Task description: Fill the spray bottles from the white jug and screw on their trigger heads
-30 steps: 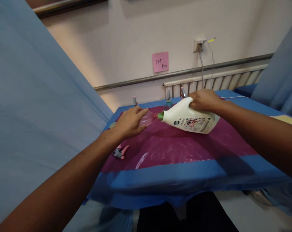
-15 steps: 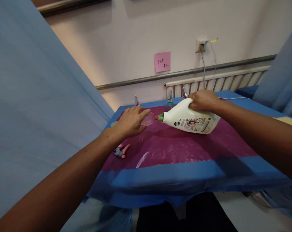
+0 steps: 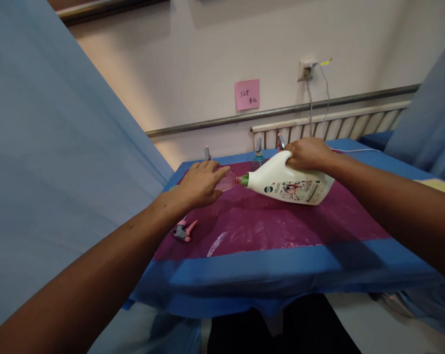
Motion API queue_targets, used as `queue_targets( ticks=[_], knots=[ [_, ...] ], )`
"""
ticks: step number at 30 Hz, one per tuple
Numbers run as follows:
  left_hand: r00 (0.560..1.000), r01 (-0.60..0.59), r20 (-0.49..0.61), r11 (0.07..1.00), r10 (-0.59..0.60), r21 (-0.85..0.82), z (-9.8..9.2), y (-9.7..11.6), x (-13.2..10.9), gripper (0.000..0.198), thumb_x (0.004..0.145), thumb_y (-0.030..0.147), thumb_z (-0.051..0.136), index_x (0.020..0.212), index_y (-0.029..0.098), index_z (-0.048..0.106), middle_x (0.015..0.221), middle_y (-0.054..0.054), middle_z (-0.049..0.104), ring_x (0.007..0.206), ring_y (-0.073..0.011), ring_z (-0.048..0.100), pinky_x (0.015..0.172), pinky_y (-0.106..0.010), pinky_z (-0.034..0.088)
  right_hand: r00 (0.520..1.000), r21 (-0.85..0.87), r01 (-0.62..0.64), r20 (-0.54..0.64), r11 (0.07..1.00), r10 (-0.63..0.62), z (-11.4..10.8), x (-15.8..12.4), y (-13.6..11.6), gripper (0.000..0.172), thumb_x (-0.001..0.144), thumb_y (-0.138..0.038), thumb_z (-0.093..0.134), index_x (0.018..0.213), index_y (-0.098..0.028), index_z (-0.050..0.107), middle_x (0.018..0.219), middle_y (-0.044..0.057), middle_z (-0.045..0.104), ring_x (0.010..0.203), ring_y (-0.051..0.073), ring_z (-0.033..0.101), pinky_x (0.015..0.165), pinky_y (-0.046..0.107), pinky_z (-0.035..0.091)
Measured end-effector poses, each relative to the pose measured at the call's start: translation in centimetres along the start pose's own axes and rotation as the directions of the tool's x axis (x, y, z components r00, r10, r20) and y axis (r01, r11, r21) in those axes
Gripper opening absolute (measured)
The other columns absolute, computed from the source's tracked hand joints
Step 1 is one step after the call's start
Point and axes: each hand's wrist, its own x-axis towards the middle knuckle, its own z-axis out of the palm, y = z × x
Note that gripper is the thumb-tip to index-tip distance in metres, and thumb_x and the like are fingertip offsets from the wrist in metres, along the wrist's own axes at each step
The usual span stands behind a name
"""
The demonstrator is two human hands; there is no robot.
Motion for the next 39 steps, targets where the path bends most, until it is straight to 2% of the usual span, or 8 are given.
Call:
queue_targets(
  ticks=[6,22,32,39],
  knots=[
    [1.000,-0.005,-0.016,1.000,0.005,0.013,-0.2,0.0,0.1,0.076,0.096,0.033,0.074,0.167,0.029,0.050,0.159,-0.015,0.064,0.146,-0.0388,0.060,0.119,-0.054,0.049,1.000,-0.010,-0.013,0.001,1.000,0.013,-0.1,0.0,0.0,0.039,0.097,-0.048,0.060,0.121,-0.028,0.083,0.116,0.014,0.084,0.099,0.035,0.073,0.074,0.042,0.044],
    [1.000,-0.018,0.025,0.998,0.017,0.054,-1.1,0.3,0.2,0.073,0.098,0.032,0.075,0.166,0.027,0.050,0.163,-0.017,0.062,0.149,-0.0381,0.058,0.119,-0.053,0.049,1.000,-0.001,-0.003,0.012,1.000,0.003,-0.5,-0.2,-0.3,0.038,0.095,-0.048,0.063,0.120,-0.026,0.082,0.118,0.015,0.084,0.099,0.033,0.073,0.076,0.039,0.043],
    [1.000,-0.024,-0.002,0.998,0.024,0.053,-1.1,0.2,0.4,0.071,0.096,0.030,0.074,0.163,0.032,0.052,0.159,-0.014,0.064,0.145,-0.0372,0.060,0.119,-0.053,0.049,1.000,-0.003,-0.020,0.017,1.000,0.020,-0.4,-0.2,-0.3,0.040,0.098,-0.050,0.059,0.123,-0.029,0.082,0.119,0.014,0.083,0.100,0.033,0.072,0.075,0.040,0.044],
    [1.000,-0.018,0.019,0.998,0.017,0.064,-1.3,0.3,0.7,0.069,0.097,0.031,0.073,0.163,0.033,0.052,0.159,-0.013,0.063,0.144,-0.0368,0.058,0.119,-0.052,0.047,1.000,-0.021,-0.015,0.000,1.000,0.015,-0.4,-0.2,-0.2,0.040,0.096,-0.049,0.058,0.121,-0.029,0.083,0.115,0.013,0.084,0.097,0.032,0.071,0.072,0.039,0.043]
  ],
)
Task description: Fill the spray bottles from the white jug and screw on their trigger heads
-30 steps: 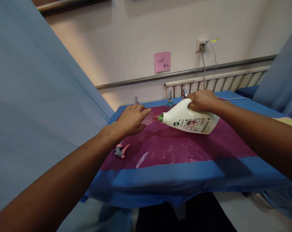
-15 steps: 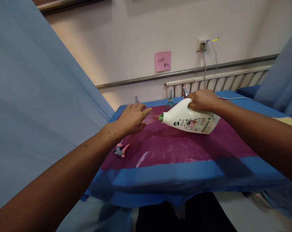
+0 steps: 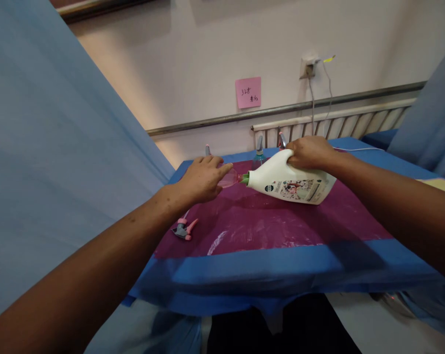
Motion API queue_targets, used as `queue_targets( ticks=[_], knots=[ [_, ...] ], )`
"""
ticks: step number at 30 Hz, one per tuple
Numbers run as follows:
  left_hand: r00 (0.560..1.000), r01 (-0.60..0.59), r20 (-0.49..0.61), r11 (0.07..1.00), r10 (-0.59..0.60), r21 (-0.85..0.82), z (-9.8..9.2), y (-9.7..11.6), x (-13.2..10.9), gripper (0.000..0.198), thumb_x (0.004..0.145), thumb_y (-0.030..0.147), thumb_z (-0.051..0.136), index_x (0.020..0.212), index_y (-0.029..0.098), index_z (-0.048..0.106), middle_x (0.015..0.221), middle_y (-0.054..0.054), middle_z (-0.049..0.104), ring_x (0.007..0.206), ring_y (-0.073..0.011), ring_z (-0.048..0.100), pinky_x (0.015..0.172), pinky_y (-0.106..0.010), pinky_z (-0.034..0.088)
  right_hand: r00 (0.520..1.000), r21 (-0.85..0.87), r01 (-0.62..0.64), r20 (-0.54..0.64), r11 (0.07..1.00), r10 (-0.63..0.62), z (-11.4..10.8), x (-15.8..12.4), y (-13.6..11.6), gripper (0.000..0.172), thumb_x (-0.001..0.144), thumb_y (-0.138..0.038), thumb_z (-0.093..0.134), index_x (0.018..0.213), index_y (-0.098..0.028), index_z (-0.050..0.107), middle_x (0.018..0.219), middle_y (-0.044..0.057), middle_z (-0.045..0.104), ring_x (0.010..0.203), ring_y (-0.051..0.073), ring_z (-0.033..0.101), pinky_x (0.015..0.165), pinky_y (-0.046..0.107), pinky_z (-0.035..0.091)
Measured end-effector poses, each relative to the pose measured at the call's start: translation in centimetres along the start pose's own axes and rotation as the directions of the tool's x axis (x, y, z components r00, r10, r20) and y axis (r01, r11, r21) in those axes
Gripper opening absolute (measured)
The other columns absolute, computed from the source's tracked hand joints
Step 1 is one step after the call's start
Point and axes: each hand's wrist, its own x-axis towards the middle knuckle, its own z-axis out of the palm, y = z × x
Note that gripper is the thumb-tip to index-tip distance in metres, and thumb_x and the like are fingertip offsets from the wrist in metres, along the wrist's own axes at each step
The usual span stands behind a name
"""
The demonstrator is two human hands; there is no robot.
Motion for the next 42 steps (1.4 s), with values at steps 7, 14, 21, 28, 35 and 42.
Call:
queue_targets(
  ticks=[7,14,21,28,35,42],
  knots=[
    [1.000,-0.011,0.015,1.000,0.010,0.024,-0.6,0.2,0.2,0.068,0.097,0.028,0.073,0.162,0.028,0.055,0.158,-0.015,0.063,0.144,-0.0392,0.057,0.119,-0.053,0.046,1.000,0.010,-0.006,0.014,1.000,0.006,-0.1,0.1,0.1,0.040,0.097,-0.050,0.060,0.121,-0.028,0.083,0.116,0.014,0.084,0.097,0.032,0.072,0.072,0.039,0.042],
    [1.000,-0.014,0.002,1.000,0.014,0.018,-1.0,0.3,0.4,0.068,0.097,0.025,0.071,0.164,0.029,0.056,0.155,-0.015,0.065,0.143,-0.0396,0.057,0.119,-0.053,0.043,1.000,0.009,-0.009,0.015,1.000,0.009,-0.2,-0.1,0.0,0.041,0.097,-0.049,0.059,0.123,-0.029,0.084,0.117,0.015,0.083,0.100,0.035,0.073,0.076,0.042,0.045],
    [0.999,-0.043,-0.011,0.996,0.044,0.074,-1.1,0.2,0.9,0.069,0.098,0.026,0.071,0.165,0.033,0.056,0.154,-0.013,0.066,0.142,-0.0388,0.057,0.121,-0.054,0.041,1.000,0.025,-0.005,0.013,1.000,0.005,-0.2,-0.1,0.1,0.039,0.098,-0.050,0.059,0.120,-0.029,0.083,0.118,0.014,0.083,0.099,0.034,0.072,0.074,0.041,0.045],
    [0.998,-0.062,0.010,0.992,0.061,0.113,-2.0,0.5,1.5,0.064,0.099,0.021,0.067,0.162,0.030,0.059,0.151,-0.014,0.067,0.141,-0.0391,0.057,0.122,-0.053,0.039,1.000,0.026,0.005,-0.002,1.000,-0.005,0.1,0.1,0.5,0.040,0.099,-0.051,0.058,0.120,-0.028,0.083,0.115,0.015,0.084,0.097,0.034,0.072,0.073,0.042,0.044],
    [0.996,-0.093,0.023,0.976,0.090,0.196,-2.7,0.5,1.9,0.062,0.099,0.020,0.066,0.160,0.031,0.059,0.148,-0.013,0.068,0.136,-0.0368,0.060,0.114,-0.049,0.043,1.000,0.057,-0.003,-0.030,0.998,0.005,0.4,0.0,0.8,0.033,0.096,-0.047,0.063,0.116,-0.030,0.083,0.112,0.013,0.084,0.095,0.033,0.073,0.073,0.041,0.043],
    [0.983,-0.161,-0.045,0.960,0.176,0.230,-2.8,0.2,2.5,0.054,0.099,0.017,0.062,0.152,0.027,0.066,0.144,-0.015,0.070,0.132,-0.0372,0.062,0.112,-0.050,0.042,1.000,0.050,-0.012,-0.007,0.999,0.012,0.0,-0.1,0.8,0.038,0.096,-0.046,0.061,0.119,-0.026,0.084,0.114,0.015,0.084,0.098,0.033,0.074,0.075,0.039,0.043]
  ],
)
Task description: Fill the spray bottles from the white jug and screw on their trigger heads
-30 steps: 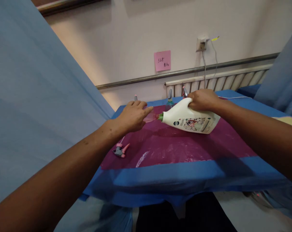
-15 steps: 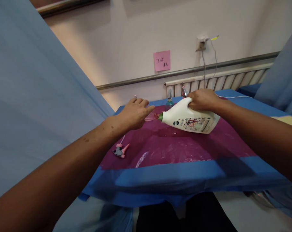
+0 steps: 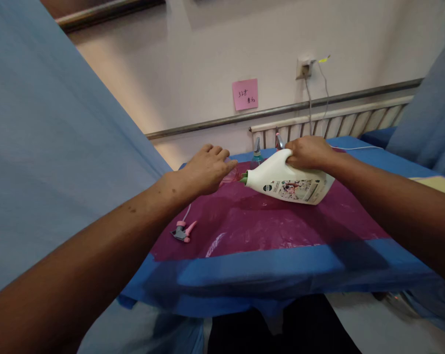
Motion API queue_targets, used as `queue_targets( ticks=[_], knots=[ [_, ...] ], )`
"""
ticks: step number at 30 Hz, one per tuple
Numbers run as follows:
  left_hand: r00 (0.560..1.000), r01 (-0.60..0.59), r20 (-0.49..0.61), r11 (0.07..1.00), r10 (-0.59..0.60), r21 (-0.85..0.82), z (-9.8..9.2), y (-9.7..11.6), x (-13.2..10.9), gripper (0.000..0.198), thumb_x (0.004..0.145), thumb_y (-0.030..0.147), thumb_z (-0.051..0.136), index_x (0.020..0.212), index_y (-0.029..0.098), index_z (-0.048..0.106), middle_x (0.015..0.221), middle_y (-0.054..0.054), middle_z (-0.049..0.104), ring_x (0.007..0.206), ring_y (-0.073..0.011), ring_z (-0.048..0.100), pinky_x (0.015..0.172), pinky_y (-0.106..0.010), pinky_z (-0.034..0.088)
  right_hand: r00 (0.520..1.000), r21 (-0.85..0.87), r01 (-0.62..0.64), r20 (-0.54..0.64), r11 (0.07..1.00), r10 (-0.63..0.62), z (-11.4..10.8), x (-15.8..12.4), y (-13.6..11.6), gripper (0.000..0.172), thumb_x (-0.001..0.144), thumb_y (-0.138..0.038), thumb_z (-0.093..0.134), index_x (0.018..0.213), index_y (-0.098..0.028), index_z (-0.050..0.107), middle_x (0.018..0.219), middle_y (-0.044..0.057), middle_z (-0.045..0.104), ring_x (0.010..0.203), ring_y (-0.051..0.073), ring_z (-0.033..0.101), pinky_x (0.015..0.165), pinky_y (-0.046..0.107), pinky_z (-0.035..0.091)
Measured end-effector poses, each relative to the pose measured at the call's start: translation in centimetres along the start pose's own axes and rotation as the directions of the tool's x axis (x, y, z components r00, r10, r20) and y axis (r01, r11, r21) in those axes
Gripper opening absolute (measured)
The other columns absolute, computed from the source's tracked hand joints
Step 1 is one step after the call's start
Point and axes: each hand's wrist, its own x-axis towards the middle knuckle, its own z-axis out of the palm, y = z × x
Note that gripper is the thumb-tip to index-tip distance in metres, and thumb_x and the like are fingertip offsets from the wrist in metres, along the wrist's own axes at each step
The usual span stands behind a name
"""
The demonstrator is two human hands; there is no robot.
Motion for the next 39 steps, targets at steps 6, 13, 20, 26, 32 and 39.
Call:
queue_targets(
  ticks=[6,13,20,26,32,39],
  knots=[
    [0.997,-0.069,-0.023,0.997,0.070,0.038,-1.1,0.0,0.8,0.048,0.095,0.015,0.066,0.142,0.023,0.073,0.136,-0.015,0.072,0.130,-0.0363,0.063,0.113,-0.048,0.040,1.000,0.013,0.007,0.004,1.000,-0.007,-0.1,-0.1,0.2,0.040,0.095,-0.045,0.061,0.121,-0.026,0.084,0.115,0.014,0.083,0.095,0.031,0.073,0.074,0.038,0.042],
    [0.995,-0.093,-0.031,0.996,0.093,-0.013,-2.5,0.1,1.6,0.047,0.088,0.013,0.077,0.135,0.022,0.076,0.128,-0.013,0.073,0.128,-0.0350,0.063,0.117,-0.047,0.038,1.000,0.024,0.009,-0.027,1.000,-0.008,0.1,-0.3,0.6,0.036,0.094,-0.043,0.063,0.117,-0.025,0.084,0.110,0.014,0.083,0.092,0.030,0.072,0.072,0.038,0.039],
    [0.991,-0.133,-0.002,0.986,0.134,0.103,-3.9,0.6,2.2,0.044,0.092,0.017,0.074,0.135,0.025,0.075,0.126,-0.011,0.073,0.125,-0.0330,0.064,0.115,-0.046,0.042,0.999,0.019,-0.012,-0.031,1.000,0.013,0.0,-0.6,0.7,0.038,0.094,-0.047,0.061,0.115,-0.024,0.083,0.110,0.014,0.083,0.092,0.030,0.072,0.072,0.037,0.040],
    [0.996,-0.087,-0.028,0.995,0.088,0.054,-3.9,0.3,1.8,0.052,0.088,0.021,0.079,0.140,0.024,0.072,0.138,-0.013,0.070,0.133,-0.0368,0.061,0.120,-0.050,0.039,0.999,0.022,-0.030,-0.027,0.999,0.031,0.0,-1.0,1.6,0.037,0.094,-0.046,0.061,0.116,-0.025,0.083,0.113,0.014,0.084,0.094,0.030,0.073,0.068,0.036,0.038],
    [0.995,0.028,-0.096,0.994,-0.039,-0.109,-2.7,-0.2,0.8,0.065,0.091,0.021,0.076,0.154,0.023,0.065,0.152,-0.016,0.066,0.141,-0.0388,0.060,0.123,-0.053,0.041,0.996,0.094,-0.070,-0.053,0.993,0.075,0.0,-1.8,3.2,0.036,0.094,-0.046,0.061,0.112,-0.024,0.083,0.110,0.014,0.084,0.095,0.030,0.072,0.069,0.036,0.040],
    [0.928,0.151,-0.195,0.798,-0.318,-0.583,-0.1,1.3,-0.2,0.077,0.095,0.035,0.078,0.167,0.027,0.053,0.164,-0.016,0.060,0.151,-0.0411,0.057,0.127,-0.060,0.046,0.978,0.266,-0.135,-0.118,0.955,0.171,0.5,-3.9,6.0,0.031,0.085,-0.034,0.066,0.107,-0.019,0.083,0.106,0.014,0.084,0.093,0.026,0.070,0.071,0.033,0.040]
  ],
)
